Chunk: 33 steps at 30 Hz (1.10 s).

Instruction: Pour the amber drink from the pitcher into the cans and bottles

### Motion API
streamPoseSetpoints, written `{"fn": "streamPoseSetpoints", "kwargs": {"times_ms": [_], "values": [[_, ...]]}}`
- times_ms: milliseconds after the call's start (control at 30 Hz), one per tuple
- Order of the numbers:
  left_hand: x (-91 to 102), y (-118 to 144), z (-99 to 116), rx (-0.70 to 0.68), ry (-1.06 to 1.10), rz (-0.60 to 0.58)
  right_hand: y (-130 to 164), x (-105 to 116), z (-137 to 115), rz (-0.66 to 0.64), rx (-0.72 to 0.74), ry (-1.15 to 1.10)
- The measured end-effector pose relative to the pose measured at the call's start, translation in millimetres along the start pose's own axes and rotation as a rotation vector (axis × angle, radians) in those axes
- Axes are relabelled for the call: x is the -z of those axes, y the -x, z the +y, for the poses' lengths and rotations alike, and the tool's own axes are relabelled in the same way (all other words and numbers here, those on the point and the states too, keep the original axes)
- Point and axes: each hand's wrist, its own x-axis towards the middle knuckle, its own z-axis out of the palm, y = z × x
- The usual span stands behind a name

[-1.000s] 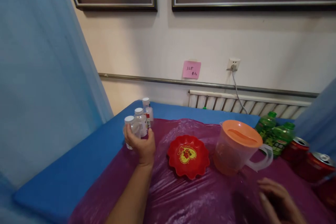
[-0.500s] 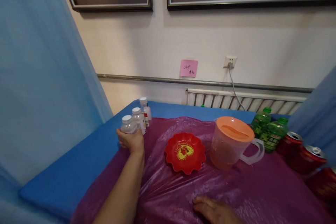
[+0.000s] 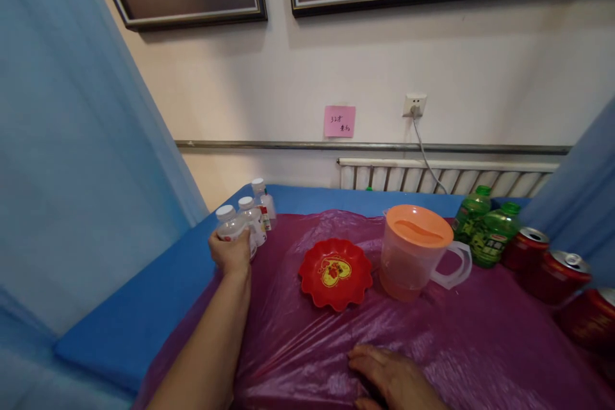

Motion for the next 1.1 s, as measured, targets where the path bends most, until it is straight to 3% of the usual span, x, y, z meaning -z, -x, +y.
{"fn": "streamPoseSetpoints", "kwargs": {"times_ms": [233,367,467,533,633,733,867,1100], "values": [[24.1,14.3,33.0,-0.108,0.014,-0.004,2.4,-3.0,2.4,0.1,0.047,-0.056],[32.1,62.8,47.0,-0.308,0.148,-0.22,6.2,1.8,-3.6,0.146,0.061,-0.109],[33.2,105.7,48.9,-0.572,0.126,-0.44,11.4,12.4,-14.0,0.225,0.043,-0.149],[31.1,124.6,46.5,-0.824,0.102,-0.505,12.5,23.8,-21.1,0.349,-0.01,-0.173],[23.0,136.5,41.5,-1.129,0.09,-0.575,6.3,47.6,-27.6,0.599,-0.074,-0.19],[12.8,139.9,38.1,-1.305,0.139,-0.626,-8.1,73.7,-28.9,0.783,-0.11,-0.188],[5.5,143.7,32.9,-1.386,0.195,-0.616,-28.0,94.6,-29.7,0.812,-0.149,-0.155],[6.8,138.7,23.1,-1.37,0.197,-0.624,-45.7,95.8,-35.7,0.773,-0.057,-0.087]]}}
